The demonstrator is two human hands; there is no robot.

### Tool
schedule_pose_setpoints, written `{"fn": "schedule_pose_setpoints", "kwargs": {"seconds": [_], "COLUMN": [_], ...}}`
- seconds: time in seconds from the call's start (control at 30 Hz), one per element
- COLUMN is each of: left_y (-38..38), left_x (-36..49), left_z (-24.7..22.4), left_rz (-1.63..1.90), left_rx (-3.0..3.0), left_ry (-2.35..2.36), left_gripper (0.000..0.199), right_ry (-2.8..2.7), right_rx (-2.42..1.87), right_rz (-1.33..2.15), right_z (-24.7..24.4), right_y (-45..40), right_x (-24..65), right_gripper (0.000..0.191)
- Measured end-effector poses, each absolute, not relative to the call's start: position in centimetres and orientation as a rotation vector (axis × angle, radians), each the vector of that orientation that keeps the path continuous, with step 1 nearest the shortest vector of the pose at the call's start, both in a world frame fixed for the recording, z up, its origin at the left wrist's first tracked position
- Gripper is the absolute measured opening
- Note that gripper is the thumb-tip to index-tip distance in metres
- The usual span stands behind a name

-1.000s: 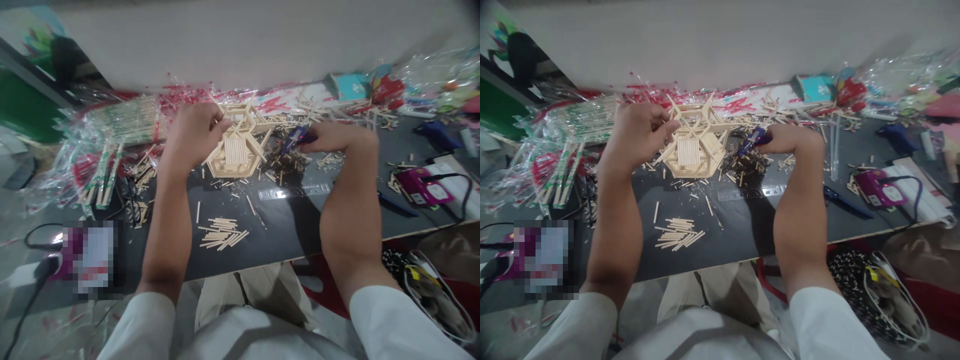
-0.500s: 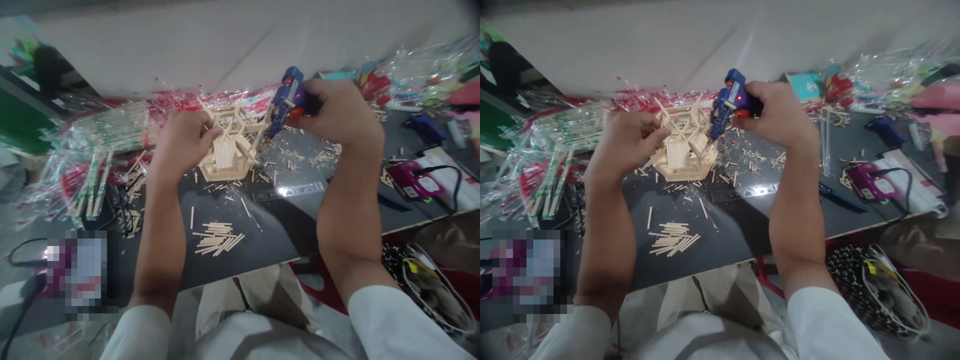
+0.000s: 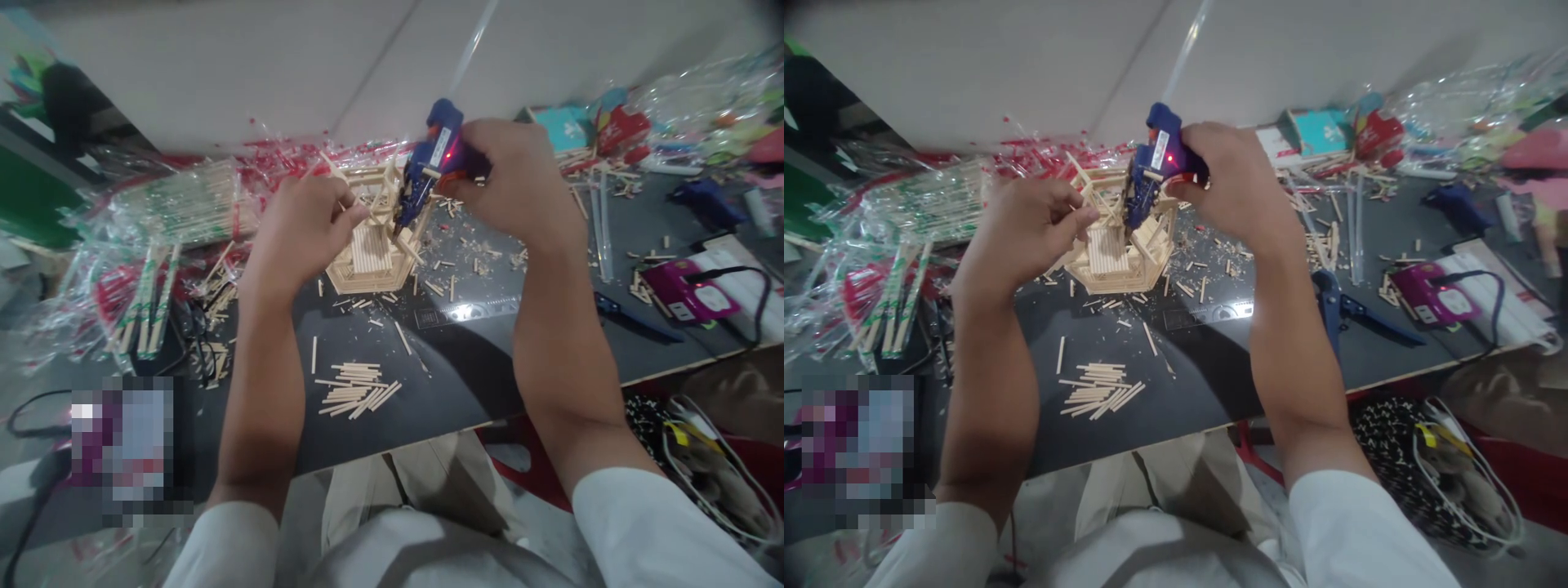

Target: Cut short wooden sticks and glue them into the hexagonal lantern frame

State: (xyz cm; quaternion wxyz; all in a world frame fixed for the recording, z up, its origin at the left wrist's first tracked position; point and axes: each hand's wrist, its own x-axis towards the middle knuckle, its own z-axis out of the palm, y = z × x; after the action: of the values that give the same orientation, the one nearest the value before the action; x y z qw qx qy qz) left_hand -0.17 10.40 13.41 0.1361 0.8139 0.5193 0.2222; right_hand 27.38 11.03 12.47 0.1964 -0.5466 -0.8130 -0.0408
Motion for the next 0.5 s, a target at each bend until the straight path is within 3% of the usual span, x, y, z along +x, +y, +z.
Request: {"fn": "schedule_pose_setpoints", "kwargs": {"seconds": [0.17,0.5], "left_y": [10.8,10.7], "left_x": [-0.3,-0.4], "left_z": [13.0,13.1], "left_rz": [0.643,0.697], "left_rx": [2.371,2.301], "left_ry": [1.462,1.41], "left_gripper": [0.025,0.02], "right_ry": [-2.072,-1.996], "right_rx": [-1.852,-1.797], "right_rz": [0.048,0.023], "right_z": [13.9,14.0], "right_y": [9.6,9.3], "right_x": [26.3,26.7], "right_gripper": [0.047,0.053]}}
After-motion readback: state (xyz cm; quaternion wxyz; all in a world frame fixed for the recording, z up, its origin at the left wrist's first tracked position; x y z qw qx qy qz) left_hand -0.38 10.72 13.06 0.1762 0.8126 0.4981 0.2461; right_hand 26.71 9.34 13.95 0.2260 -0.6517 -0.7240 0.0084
